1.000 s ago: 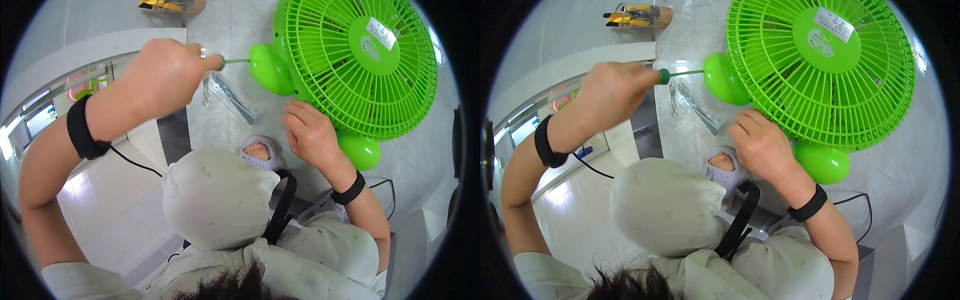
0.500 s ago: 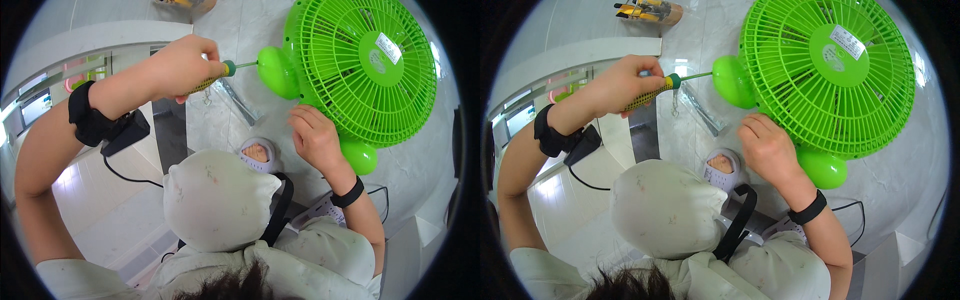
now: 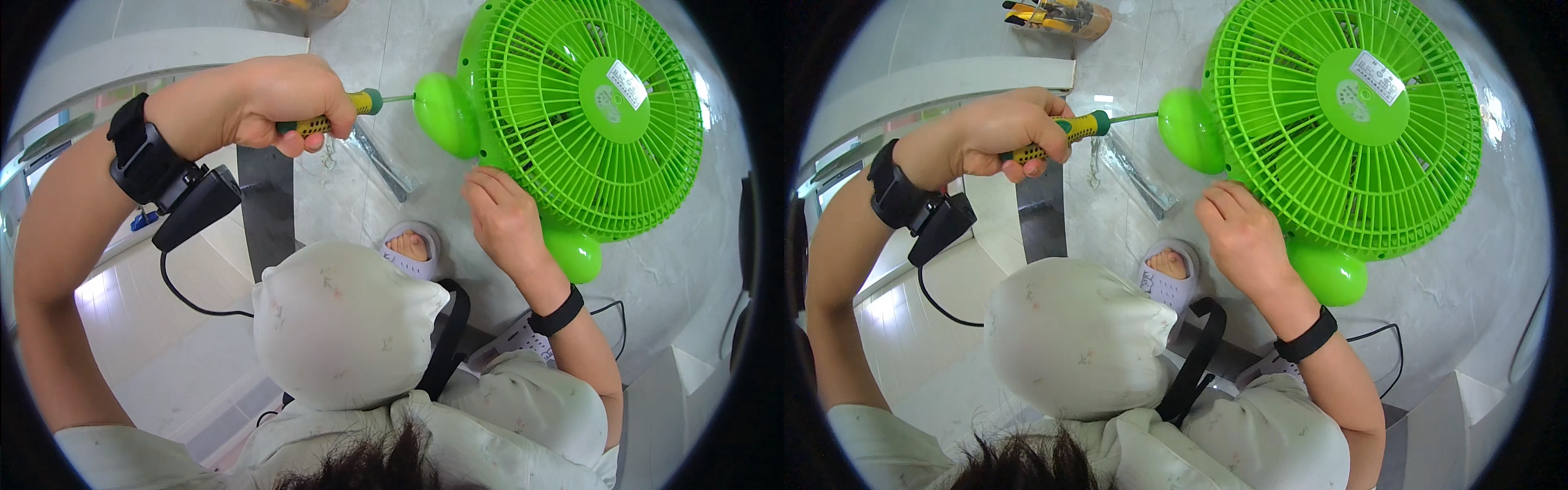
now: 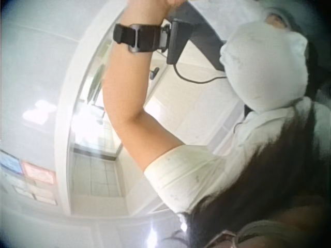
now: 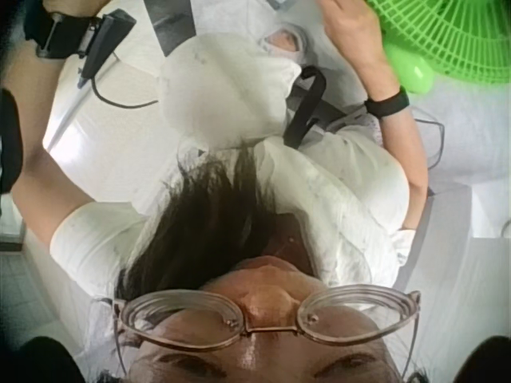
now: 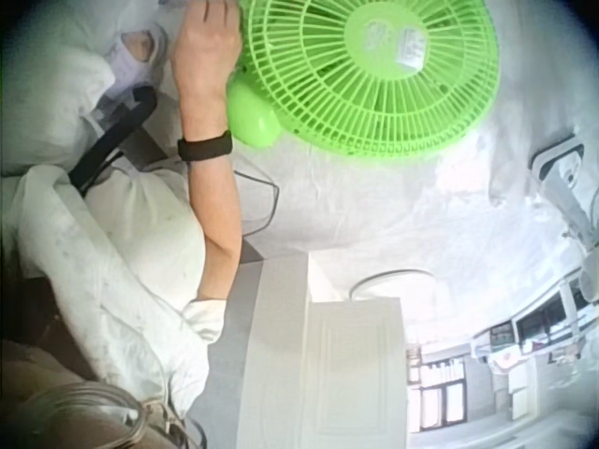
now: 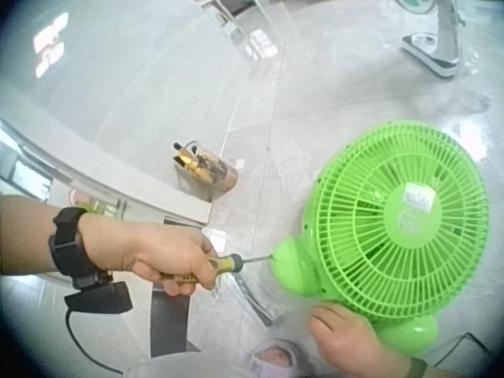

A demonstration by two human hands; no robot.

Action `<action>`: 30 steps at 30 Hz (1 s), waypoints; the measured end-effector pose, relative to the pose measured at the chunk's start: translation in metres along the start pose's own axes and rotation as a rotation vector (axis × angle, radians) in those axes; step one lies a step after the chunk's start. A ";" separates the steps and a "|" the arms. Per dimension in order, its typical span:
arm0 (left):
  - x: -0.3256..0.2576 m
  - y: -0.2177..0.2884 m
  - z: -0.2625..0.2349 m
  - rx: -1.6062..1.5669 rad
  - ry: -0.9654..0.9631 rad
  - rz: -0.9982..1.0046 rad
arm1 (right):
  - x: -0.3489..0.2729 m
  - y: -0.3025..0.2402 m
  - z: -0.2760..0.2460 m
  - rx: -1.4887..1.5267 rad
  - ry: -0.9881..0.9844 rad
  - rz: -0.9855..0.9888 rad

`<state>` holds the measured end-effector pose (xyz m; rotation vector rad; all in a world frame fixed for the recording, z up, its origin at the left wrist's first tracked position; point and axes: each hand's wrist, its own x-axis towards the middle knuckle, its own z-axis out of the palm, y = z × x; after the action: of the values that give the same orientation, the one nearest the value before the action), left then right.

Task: The person uses a screwdriver to tighten screws on the base and cage of a green plastic fan. They rotate the fan to access different screw locations and continue fastening components together.

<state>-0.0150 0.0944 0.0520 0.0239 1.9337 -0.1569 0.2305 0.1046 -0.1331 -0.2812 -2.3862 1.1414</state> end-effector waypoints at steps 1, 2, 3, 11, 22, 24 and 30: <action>0.001 0.000 0.002 0.175 0.004 0.047 | 0.001 0.000 0.000 -0.010 0.006 -0.012; 0.001 -0.001 0.005 0.346 0.066 0.081 | 0.002 -0.001 0.000 -0.019 -0.010 -0.014; 0.002 -0.002 0.007 0.505 0.118 0.157 | 0.004 -0.001 0.000 -0.025 -0.006 -0.028; -0.016 -0.006 0.019 1.125 0.279 0.438 | -0.004 0.000 0.000 -0.044 0.012 -0.001; -0.093 -0.077 -0.006 0.558 0.295 0.683 | 0.045 -0.037 -0.023 0.044 0.124 0.038; -0.079 -0.087 0.000 0.395 0.297 0.812 | 0.039 -0.041 -0.042 0.090 0.101 0.027; -0.058 -0.088 0.007 0.189 0.259 0.723 | -0.030 -0.031 -0.107 -0.391 0.168 0.175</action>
<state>0.0042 0.0093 0.1119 0.8919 2.0368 0.1569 0.3107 0.1458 -0.0610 -0.6988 -2.4525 0.6779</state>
